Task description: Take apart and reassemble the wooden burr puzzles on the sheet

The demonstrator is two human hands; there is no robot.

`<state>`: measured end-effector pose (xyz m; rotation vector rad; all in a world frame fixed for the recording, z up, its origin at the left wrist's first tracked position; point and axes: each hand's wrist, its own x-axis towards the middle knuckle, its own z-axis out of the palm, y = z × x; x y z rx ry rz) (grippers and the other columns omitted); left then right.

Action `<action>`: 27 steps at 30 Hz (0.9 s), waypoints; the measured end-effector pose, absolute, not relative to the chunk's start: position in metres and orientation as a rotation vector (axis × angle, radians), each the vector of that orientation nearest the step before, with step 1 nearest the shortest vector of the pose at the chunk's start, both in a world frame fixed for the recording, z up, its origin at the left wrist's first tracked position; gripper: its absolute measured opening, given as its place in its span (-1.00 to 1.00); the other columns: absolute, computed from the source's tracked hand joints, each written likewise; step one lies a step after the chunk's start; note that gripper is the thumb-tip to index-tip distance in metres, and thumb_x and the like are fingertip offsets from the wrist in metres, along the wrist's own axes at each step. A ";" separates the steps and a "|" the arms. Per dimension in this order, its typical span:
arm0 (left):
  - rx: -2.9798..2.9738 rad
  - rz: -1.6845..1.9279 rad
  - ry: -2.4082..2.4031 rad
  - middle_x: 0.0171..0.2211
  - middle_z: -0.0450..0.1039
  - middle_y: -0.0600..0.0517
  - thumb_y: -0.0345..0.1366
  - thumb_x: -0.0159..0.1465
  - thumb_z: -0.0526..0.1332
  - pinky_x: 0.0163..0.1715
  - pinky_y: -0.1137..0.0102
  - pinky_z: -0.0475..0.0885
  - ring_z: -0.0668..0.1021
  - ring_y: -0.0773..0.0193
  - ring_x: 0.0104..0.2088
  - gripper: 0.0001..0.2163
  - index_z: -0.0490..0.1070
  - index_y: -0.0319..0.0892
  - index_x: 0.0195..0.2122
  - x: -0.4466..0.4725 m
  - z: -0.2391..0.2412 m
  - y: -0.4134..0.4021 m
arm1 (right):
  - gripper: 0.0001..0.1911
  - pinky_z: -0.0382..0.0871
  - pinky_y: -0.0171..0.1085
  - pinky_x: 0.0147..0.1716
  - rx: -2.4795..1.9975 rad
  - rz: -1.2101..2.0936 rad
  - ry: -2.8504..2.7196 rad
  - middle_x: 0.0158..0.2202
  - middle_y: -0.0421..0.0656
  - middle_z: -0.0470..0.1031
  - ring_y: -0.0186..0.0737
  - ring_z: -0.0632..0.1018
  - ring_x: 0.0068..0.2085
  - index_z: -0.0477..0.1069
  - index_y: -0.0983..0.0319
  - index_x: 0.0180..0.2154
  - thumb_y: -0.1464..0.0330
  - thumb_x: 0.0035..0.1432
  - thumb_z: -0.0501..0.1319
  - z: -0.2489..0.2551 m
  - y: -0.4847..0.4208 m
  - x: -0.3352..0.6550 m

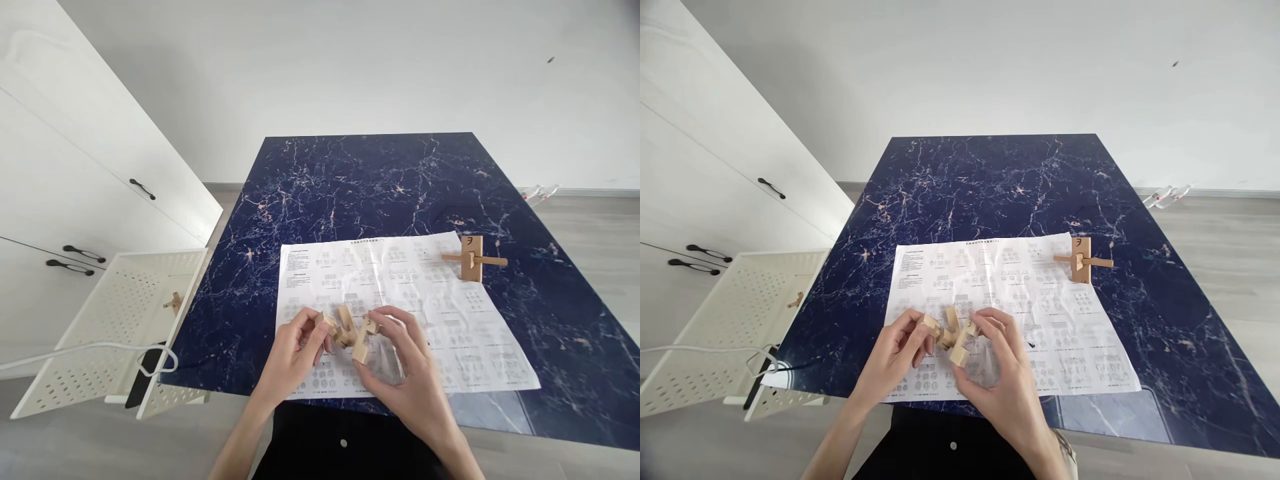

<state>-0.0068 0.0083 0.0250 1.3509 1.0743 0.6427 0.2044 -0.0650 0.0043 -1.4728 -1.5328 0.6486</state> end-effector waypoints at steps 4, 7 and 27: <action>1.377 0.644 1.096 -0.43 0.51 0.09 0.06 0.56 0.16 -0.49 0.44 0.33 0.40 0.37 -0.56 -0.64 0.41 -0.13 -0.22 -0.006 0.026 0.008 | -0.32 0.71 0.04 0.09 -1.431 0.664 -1.606 0.23 0.00 0.48 0.14 0.63 0.21 0.30 -0.01 0.44 0.32 0.37 0.36 0.008 -0.061 0.191; 1.403 0.641 1.119 -0.44 0.50 0.09 0.06 0.56 0.15 -0.48 0.44 0.34 0.42 0.34 -0.53 -0.64 0.45 -0.14 -0.20 -0.006 0.024 0.007 | -0.28 0.73 0.01 0.07 -1.451 0.673 -1.584 0.26 0.01 0.50 0.11 0.65 0.20 0.24 0.00 0.46 0.27 0.37 0.39 0.008 -0.059 0.184; 1.468 0.650 1.147 -0.23 0.76 -0.03 -0.02 0.52 0.26 -0.28 0.37 0.60 0.76 0.08 -0.25 -0.68 0.75 -0.08 -0.05 -0.003 0.030 0.008 | -0.32 0.76 -0.03 0.03 -1.434 0.520 -1.626 0.14 0.01 0.36 0.04 0.65 0.13 0.24 -0.03 0.47 0.44 0.42 0.28 0.011 -0.055 0.163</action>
